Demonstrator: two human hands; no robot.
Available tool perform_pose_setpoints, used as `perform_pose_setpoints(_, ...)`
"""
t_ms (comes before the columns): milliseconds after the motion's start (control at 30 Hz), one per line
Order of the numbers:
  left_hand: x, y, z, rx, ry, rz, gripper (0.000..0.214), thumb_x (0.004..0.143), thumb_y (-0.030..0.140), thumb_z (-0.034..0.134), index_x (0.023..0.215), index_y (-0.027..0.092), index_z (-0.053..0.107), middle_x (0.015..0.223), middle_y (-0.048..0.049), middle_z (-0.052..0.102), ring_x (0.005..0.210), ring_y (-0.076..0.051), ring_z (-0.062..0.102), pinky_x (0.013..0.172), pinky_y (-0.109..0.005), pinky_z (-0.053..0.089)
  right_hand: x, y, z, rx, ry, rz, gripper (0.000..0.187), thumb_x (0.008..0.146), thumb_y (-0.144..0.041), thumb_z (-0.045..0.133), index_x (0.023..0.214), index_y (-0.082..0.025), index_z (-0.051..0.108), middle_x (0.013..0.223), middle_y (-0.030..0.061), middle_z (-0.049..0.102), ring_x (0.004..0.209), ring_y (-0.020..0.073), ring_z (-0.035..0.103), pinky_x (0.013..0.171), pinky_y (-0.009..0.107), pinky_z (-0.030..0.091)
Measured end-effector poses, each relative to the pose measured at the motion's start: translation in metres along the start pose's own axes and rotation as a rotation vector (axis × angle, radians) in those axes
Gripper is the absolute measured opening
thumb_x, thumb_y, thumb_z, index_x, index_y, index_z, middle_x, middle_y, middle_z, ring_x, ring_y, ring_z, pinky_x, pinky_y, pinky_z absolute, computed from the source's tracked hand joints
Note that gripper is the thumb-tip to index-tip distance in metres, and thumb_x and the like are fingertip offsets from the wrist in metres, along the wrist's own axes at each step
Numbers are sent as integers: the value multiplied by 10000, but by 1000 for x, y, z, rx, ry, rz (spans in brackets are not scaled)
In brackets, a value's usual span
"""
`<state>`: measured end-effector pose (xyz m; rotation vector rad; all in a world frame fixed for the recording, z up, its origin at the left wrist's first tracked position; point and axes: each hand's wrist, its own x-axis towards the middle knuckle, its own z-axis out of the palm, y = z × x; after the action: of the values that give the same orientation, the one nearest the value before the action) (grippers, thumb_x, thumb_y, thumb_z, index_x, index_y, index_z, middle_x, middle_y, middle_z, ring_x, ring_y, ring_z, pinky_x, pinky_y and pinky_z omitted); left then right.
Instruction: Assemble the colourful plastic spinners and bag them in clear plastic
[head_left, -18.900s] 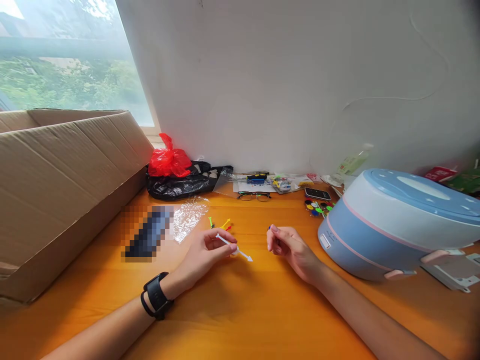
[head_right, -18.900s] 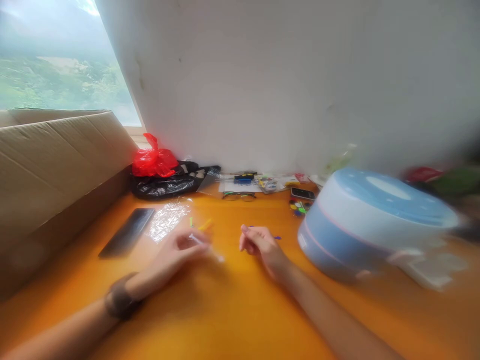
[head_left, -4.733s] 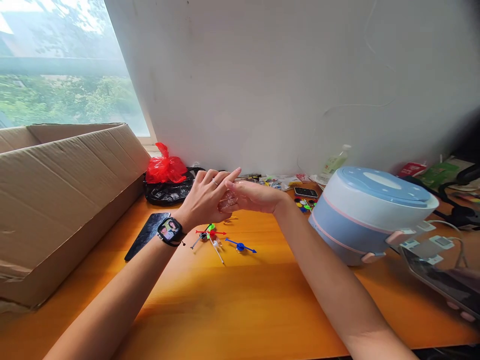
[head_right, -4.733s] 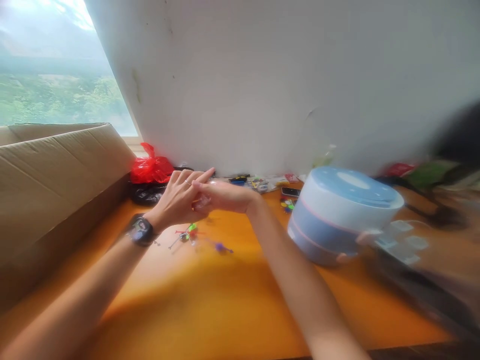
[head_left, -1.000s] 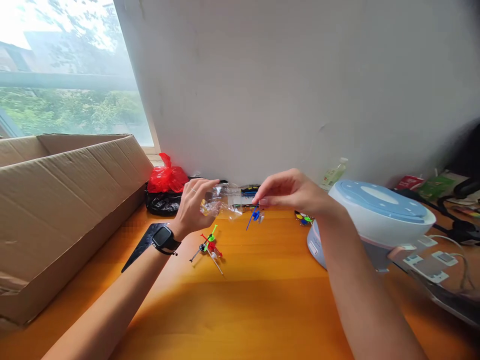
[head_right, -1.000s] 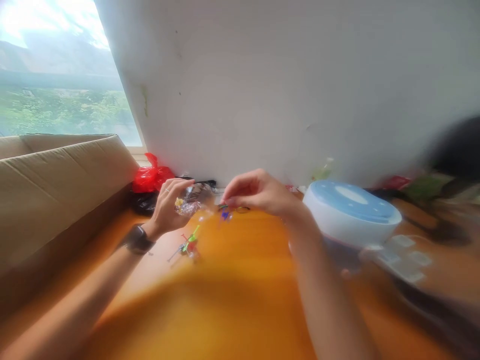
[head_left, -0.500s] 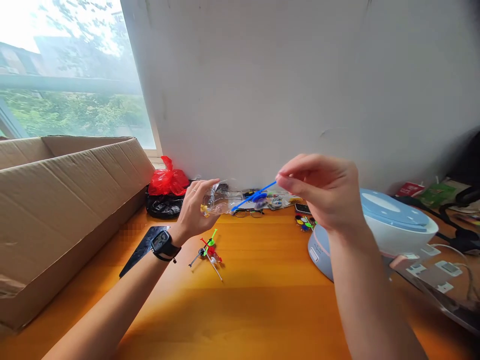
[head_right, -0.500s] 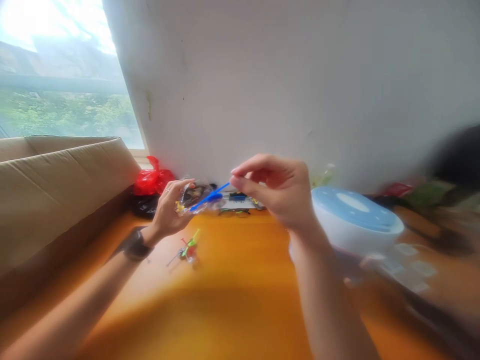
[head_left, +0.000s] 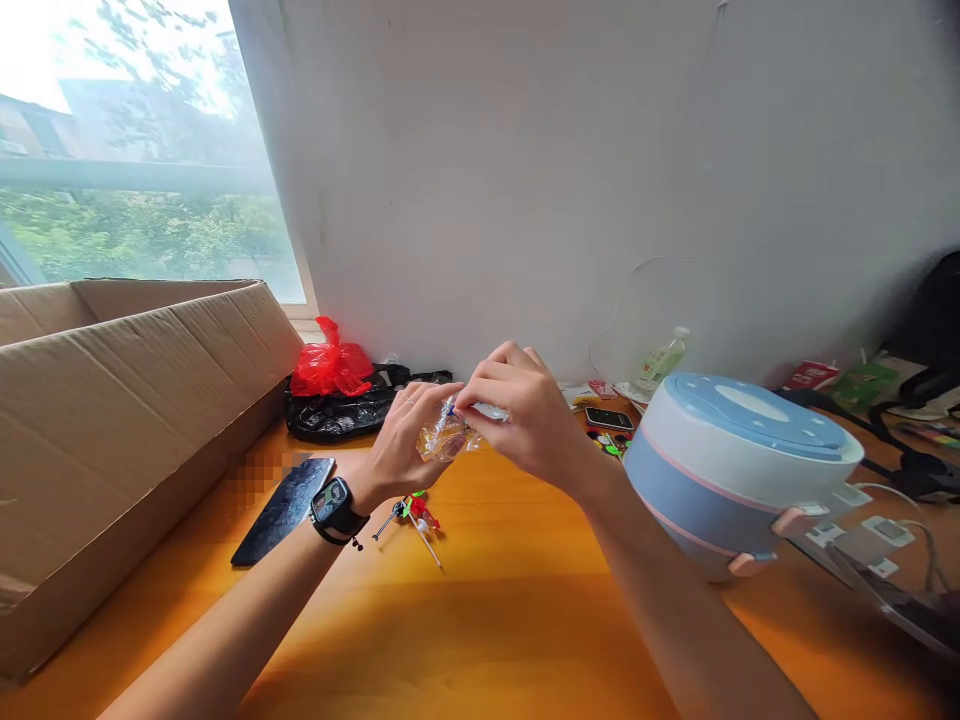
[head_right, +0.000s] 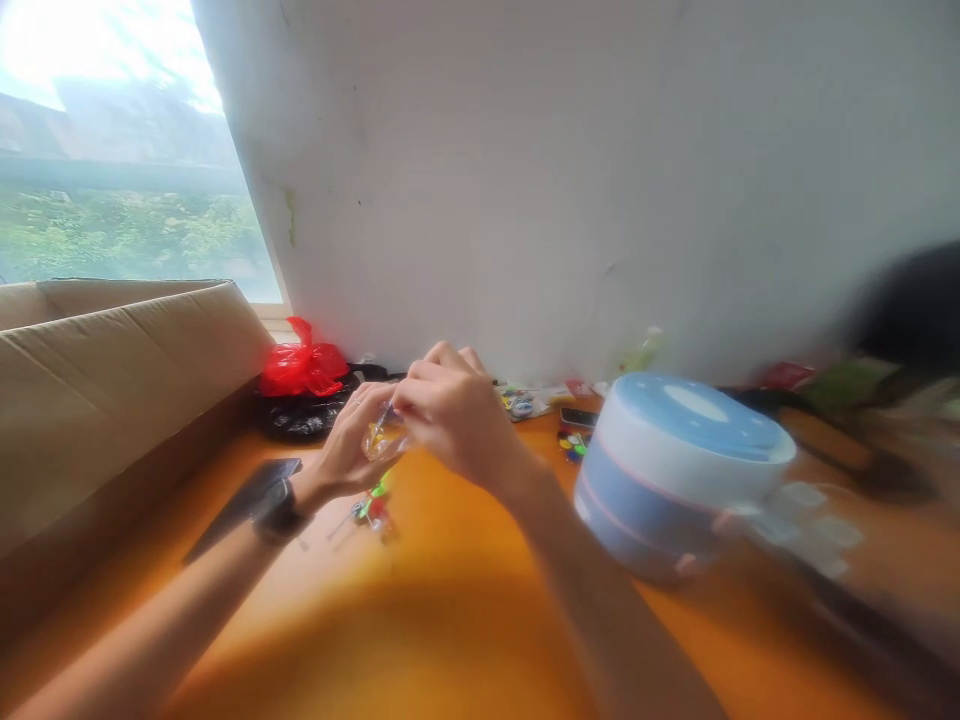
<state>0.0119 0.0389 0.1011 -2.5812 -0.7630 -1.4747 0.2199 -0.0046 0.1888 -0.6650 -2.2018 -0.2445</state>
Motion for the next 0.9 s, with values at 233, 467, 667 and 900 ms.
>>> perform_pose_setpoints(233, -1, -12, -3, -30, 83, -81, 517, 957, 357, 703, 1441, 278, 542, 1283, -106, 692, 1143, -309, 637, 1020, -508, 501, 1, -1, -13, 277, 165, 195, 219, 988, -397, 731, 862, -226, 678, 860, 19, 706, 863, 202, 615, 810, 325, 470)
perform_pose_setpoints(467, -6, -54, 2, -342, 174, -728, 371, 978, 473, 613, 1247, 218, 629, 1017, -75, 699, 904, -252, 684, 755, -394, 549, -11, 27, 31, 418, -415, 363, 194, 995, -293, 636, 844, -187, 695, 778, -5, 689, 726, 155, 596, 672, 270, 424)
perform_pose_setpoints(667, -4, -46, -11, -154, 102, -437, 497, 945, 424, 706, 1396, 258, 578, 1219, -96, 673, 1149, -297, 629, 996, -473, 503, -37, 17, 116, 482, -572, 321, 332, 1017, -153, 563, 1310, -200, 713, 1360, 122, 714, 1240, 257, 637, 1042, 372, 506)
perform_pose_setpoints(900, -7, -48, -23, 388, -68, -16, 618, 858, 302, 731, 1456, 312, 576, 1231, -115, 713, 1189, -401, 570, 1085, -607, 341, -51, 14, 141, 486, -782, 308, 167, 990, -246, 642, 1016, -231, 807, 928, 48, 792, 1030, 260, 671, 897, 333, 523)
